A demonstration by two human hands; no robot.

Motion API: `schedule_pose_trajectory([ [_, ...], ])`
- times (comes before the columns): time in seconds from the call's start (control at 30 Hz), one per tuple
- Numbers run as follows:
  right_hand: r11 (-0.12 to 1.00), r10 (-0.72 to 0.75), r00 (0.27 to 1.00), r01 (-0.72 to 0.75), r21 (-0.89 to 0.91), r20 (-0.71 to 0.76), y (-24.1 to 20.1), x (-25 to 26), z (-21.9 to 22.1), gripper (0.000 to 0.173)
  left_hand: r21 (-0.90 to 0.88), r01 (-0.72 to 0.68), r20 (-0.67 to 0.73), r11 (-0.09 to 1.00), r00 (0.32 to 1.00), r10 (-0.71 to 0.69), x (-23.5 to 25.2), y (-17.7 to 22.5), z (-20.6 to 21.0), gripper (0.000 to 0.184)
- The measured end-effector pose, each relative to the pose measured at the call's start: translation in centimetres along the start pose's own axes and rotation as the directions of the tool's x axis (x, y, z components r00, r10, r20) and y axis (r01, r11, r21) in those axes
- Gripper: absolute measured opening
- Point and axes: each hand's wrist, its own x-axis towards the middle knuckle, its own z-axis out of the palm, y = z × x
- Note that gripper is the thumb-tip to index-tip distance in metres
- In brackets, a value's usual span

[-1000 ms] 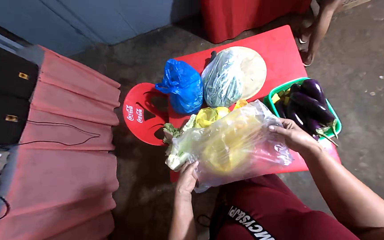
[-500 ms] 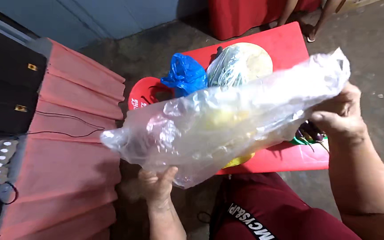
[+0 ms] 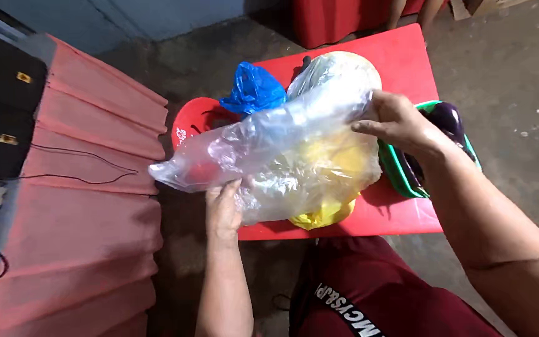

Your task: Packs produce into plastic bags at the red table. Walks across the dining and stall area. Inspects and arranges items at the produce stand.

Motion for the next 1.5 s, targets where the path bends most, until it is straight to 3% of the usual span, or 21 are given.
schedule_pose_trajectory([
  [0.1,0.992,-0.118,0.974,0.124,0.02,-0.192,1.1,1.9,-0.3,0.01,-0.07,-0.109,-0.014,0.992,0.994,0.108,1.6,0.3,-0.4,0.025],
  [0.17,0.924,-0.347,0.886,0.378,0.047,-0.309,-0.7,1.8,-1.1,0.011,-0.094,-0.341,0.052,0.936,0.937,0.346,1.5,1.5,-1.0,0.026],
  [0.23,0.831,-0.525,0.791,0.556,0.013,-0.316,-2.7,0.0,-1.9,0.015,-0.013,-0.533,0.044,0.846,0.845,0.533,-0.2,2.9,-1.7,0.029],
  [0.27,0.811,-0.562,0.777,0.585,-0.005,-0.284,-3.4,-1.3,-2.3,0.015,0.047,-0.541,-0.011,0.84,0.84,0.542,-1.8,3.3,-1.8,0.031],
  [0.33,0.828,-0.55,0.819,0.561,0.025,-0.167,-2.6,-4.4,-2.3,0.018,0.099,-0.358,-0.142,0.928,0.918,0.37,-6.1,1.9,-2.7,0.024],
  [0.4,0.897,-0.441,0.897,0.441,0.037,-0.022,0.3,-7.0,-1.5,0.022,0.076,-0.111,-0.164,0.991,0.979,0.123,-8.8,-0.7,-3.0,0.018],
  [0.5,0.986,-0.157,0.983,0.151,0.067,0.097,5.0,-10.8,0.4,0.02,0.158,0.03,0.022,0.987,0.999,-0.034,-10.2,-5.0,-2.7,0.022],
  [0.57,0.992,-0.012,0.998,0.003,0.129,0.068,6.8,-12.3,1.7,0.015,0.103,0.182,-0.071,0.978,0.982,-0.175,-11.3,-7.4,-2.7,0.022],
  [0.67,0.965,0.256,0.96,-0.247,0.086,-0.116,7.7,-11.7,3.4,0.008,0.095,0.246,-0.194,0.965,0.955,-0.224,-10.2,-9.5,-1.9,0.023],
  [0.8,0.886,0.456,0.875,-0.464,-0.015,-0.161,8.5,-9.4,4.9,0.021,-0.003,0.425,-0.353,0.905,0.846,-0.399,-8.0,-8.7,-0.7,0.016],
  [0.87,0.854,0.502,0.851,-0.516,-0.066,-0.152,8.4,-9.2,5.0,0.022,0.008,0.331,-0.432,0.944,0.852,-0.295,-8.3,-8.5,-1.6,0.017],
  [0.93,0.841,0.522,0.839,-0.536,-0.074,-0.151,8.3,-9.4,4.7,0.024,0.218,0.077,-0.482,0.973,0.875,0.039,-9.2,-7.7,-2.6,0.041],
  [0.97,0.839,0.523,0.838,-0.538,-0.077,-0.16,8.3,-9.6,4.6,0.024,0.382,-0.073,-0.42,0.921,0.874,0.244,-9.4,-6.9,-2.6,0.051],
  [1.03,0.854,0.482,0.857,-0.506,-0.123,-0.183,8.2,-10.0,4.4,0.027,0.661,-0.353,-0.142,0.662,0.807,0.573,-9.1,-5.0,-1.2,0.058],
  [1.1,0.877,0.414,0.893,-0.444,-0.184,-0.178,7.8,-9.9,4.3,0.032,0.78,-0.493,0.185,0.386,0.771,0.61,-8.5,-4.4,1.7,0.052],
  [1.17,0.903,0.353,0.917,-0.386,-0.189,-0.187,7.1,-9.5,4.3,0.031,0.791,-0.572,0.427,0.219,0.772,0.471,-7.3,-6.4,4.4,0.056],
  [1.2,0.917,0.317,0.926,-0.355,-0.181,-0.207,6.6,-9.4,4.2,0.026,0.794,-0.573,0.491,0.204,0.802,0.34,-6.6,-7.8,5.1,0.06],
  [1.27,0.961,0.229,0.953,-0.254,-0.107,-0.201,5.4,-9.6,3.6,0.016,0.824,-0.477,0.494,0.306,0.869,0.024,-5.5,-9.8,5.2,0.07],
  [1.3,0.981,0.175,0.971,-0.187,-0.061,-0.162,4.8,-9.6,3.1,0.014,0.819,-0.444,0.48,0.363,0.877,-0.011,-5.1,-9.9,5.0,0.073],
  [1.4,0.999,0.005,1.0,-0.004,0.042,-0.004,2.9,-9.3,1.7,0.013,0.693,-0.554,0.546,0.463,0.821,0.166,-3.4,-7.2,4.5,0.077],
  [1.5,0.985,-0.116,0.991,0.107,0.134,0.062,0.7,-8.3,0.8,0.017,0.556,-0.536,0.672,0.635,0.74,0.036,-0.3,-4.0,5.3,0.098],
])
